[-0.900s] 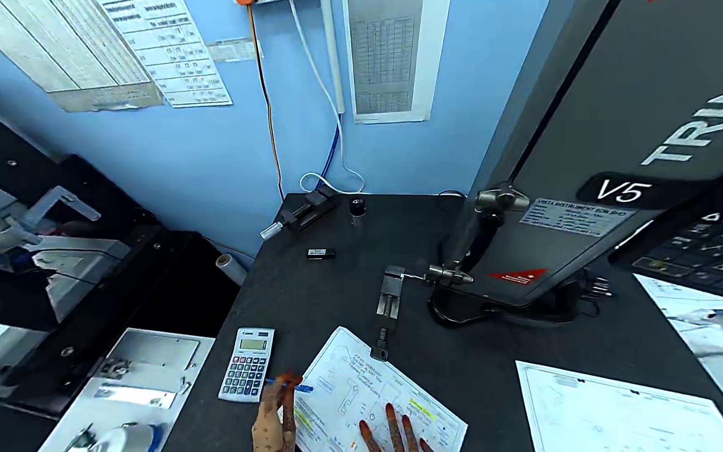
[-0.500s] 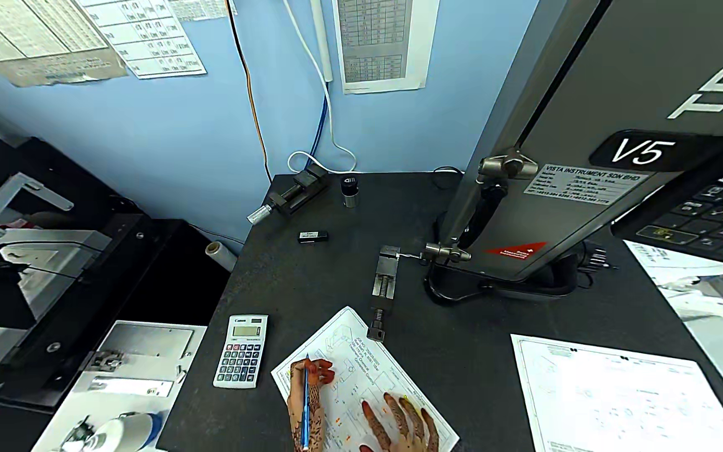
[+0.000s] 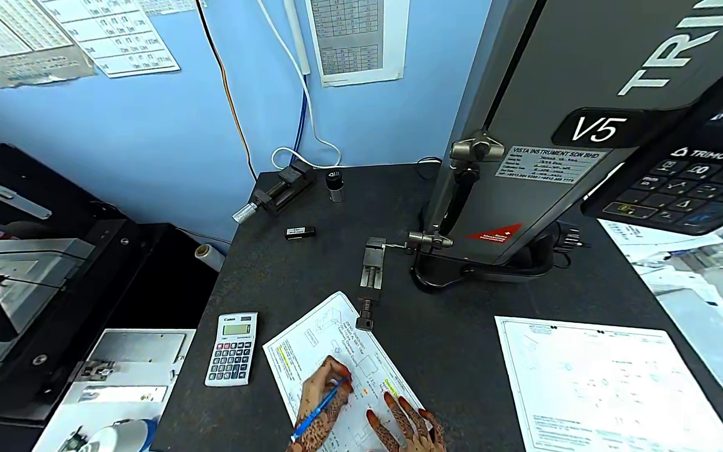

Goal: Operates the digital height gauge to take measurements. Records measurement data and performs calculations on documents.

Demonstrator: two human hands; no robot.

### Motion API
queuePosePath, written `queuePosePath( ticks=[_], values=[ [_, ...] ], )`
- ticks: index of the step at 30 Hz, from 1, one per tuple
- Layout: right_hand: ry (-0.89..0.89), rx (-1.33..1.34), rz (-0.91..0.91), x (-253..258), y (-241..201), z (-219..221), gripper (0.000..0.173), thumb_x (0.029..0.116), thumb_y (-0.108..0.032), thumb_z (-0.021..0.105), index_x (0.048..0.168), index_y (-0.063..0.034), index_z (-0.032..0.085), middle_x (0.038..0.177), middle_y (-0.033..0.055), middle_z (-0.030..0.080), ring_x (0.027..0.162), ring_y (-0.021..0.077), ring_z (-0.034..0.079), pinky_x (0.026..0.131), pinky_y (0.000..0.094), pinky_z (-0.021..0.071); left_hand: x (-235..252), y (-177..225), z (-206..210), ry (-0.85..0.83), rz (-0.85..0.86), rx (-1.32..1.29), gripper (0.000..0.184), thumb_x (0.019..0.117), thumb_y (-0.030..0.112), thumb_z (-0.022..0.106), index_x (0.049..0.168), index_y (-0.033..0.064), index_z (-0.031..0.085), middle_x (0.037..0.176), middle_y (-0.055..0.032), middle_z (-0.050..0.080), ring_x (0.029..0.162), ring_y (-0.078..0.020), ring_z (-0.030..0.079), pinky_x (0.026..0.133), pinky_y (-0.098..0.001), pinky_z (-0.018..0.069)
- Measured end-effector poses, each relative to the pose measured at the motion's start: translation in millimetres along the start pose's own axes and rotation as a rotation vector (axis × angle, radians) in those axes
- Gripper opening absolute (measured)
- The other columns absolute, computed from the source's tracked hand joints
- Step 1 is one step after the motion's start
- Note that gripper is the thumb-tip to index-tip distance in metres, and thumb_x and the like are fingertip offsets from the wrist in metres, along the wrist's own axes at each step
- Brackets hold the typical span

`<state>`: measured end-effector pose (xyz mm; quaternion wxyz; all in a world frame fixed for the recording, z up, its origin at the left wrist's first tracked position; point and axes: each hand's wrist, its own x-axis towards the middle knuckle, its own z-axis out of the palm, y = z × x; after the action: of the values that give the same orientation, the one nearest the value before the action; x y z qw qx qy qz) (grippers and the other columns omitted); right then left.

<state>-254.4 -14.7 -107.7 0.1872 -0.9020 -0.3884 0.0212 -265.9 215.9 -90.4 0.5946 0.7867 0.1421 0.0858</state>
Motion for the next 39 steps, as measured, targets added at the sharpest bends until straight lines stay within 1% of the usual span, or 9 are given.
queuePosePath(
  ticks=[4, 7, 10, 12, 19, 23, 27, 34, 39],
  values=[
    [0.025, 0.006, -0.027, -5, 0, -3, 0.049, 0.0999, -0.063, 0.044, 0.137, -0.0394, 0.065, 0.143, 0.0051, 0.063, 0.128, 0.0317, 0.061, 0.098, 0.0583, 0.0442, -9, -2, 4, -0.069, -0.01, 0.023, 0.022, 0.0887, 0.016, 0.065, 0.104, -0.0001, 0.066, 0.094, -0.0058, 0.072, 0.074, -0.0132, 0.072, 0.063, -0.0298, 0.0617],
    [0.028, 0.022, -0.02, -6, 0, -2, 0.055, 0.0976, -0.067, 0.044, 0.137, -0.036, 0.065, 0.141, 0.005, 0.064, 0.124, 0.0303, 0.063, 0.098, 0.0559, 0.044, -10, -4, 1, -0.091, -0.006, 0.053, 0.021, 0.0868, 0.015, 0.067, 0.101, -0.0001, 0.067, 0.092, -0.0056, 0.073, 0.074, -0.0123, 0.072, 0.066, -0.0293, 0.0621],
    [-0.018, 0.072, 0.001, 0, 0, -6, 0.07, 0.0969, -0.071, 0.042, 0.148, -0.0261, 0.055, 0.154, 0.0108, 0.051, 0.143, 0.0313, 0.047, 0.114, 0.0592, 0.0335, -9, -8, 0, -0.101, 0.016, 0.077, 0.019, 0.0867, 0.015, 0.068, 0.098, 0.0003, 0.067, 0.085, -0.005, 0.074, 0.07, -0.011, 0.072, 0.066, -0.0279, 0.0613],
    [-0.052, 0.081, 0.003, 3, 0, -5, 0.074, 0.098, -0.071, 0.039, 0.152, -0.0228, 0.05, 0.159, 0.0112, 0.044, 0.149, 0.0305, 0.038, 0.118, 0.0606, 0.0269, -7, -8, 3, -0.114, 0.028, 0.109, 0.016, 0.0879, 0.015, 0.067, 0.094, 0.0005, 0.068, 0.078, -0.0039, 0.072, 0.065, -0.0091, 0.069, 0.061, -0.0262, 0.0591],
    [-0.019, 0.045, 0.01, 2, 0, 2, 0.065, 0.1018, -0.065, 0.038, 0.152, -0.025, 0.05, 0.16, 0.0082, 0.045, 0.15, 0.0285, 0.038, 0.118, 0.0599, 0.0276, 4, 2, 7, -0.23, 0.008, 0.134, 0.019, 0.087, 0.017, 0.07, 0.098, 0.001, 0.067, 0.083, -0.0051, 0.072, 0.069, -0.0109, 0.07, 0.063, -0.028, 0.0604],
    [-0.002, 0.035, 0.007, 3, 0, 2, 0.06, 0.1036, -0.061, 0.037, 0.15, -0.0259, 0.053, 0.158, 0.0068, 0.047, 0.149, 0.0267, 0.04, 0.117, 0.0599, 0.0289, 4, 10, 9, -0.2, -0.148, 0.128, 0.017, 0.086, 0.016, 0.072, 0.092, 0.0005, 0.067, 0.081, -0.0062, 0.071, 0.067, -0.0113, 0.069, 0.06, -0.0274, 0.0589],
    [-0.039, 0.052, 0.027, 3, 0, 2, 0.06, 0.1043, -0.06, 0.036, 0.151, -0.026, 0.052, 0.159, 0.0047, 0.046, 0.15, 0.0254, 0.038, 0.119, 0.0604, 0.0253, 1, -4, 10, -0.121, -0.062, 0.166, 0.02, 0.0834, 0.019, 0.072, 0.091, 0.0015, 0.067, 0.075, -0.004, 0.071, 0.06, -0.0107, 0.069, 0.053, -0.0282, 0.0584],
    [-0.016, 0.008, 0.031, 4, 0, 2, 0.055, 0.1049, -0.057, 0.038, 0.149, -0.0277, 0.055, 0.157, 0.0021, 0.048, 0.148, 0.0241, 0.04, 0.117, 0.0594, 0.027, 1, -4, 10, -0.123, -0.081, 0.151, 0.024, 0.0811, 0.023, 0.074, 0.092, 0.0026, 0.067, 0.075, -0.0027, 0.07, 0.059, -0.0099, 0.068, 0.051, -0.0269, 0.0573],
    [0.019, -0.01, 0.025, 4, 0, 3, 0.052, 0.105, -0.055, 0.039, 0.146, -0.0284, 0.057, 0.156, 0.0016, 0.051, 0.147, 0.0235, 0.042, 0.117, 0.0586, 0.0287, 4, 3, 8, -0.16, -0.176, 0.15, 0.021, 0.0859, 0.019, 0.072, 0.093, 0.0003, 0.067, 0.081, -0.0064, 0.07, 0.065, -0.0119, 0.069, 0.057, -0.0269, 0.0583]
  ],
)
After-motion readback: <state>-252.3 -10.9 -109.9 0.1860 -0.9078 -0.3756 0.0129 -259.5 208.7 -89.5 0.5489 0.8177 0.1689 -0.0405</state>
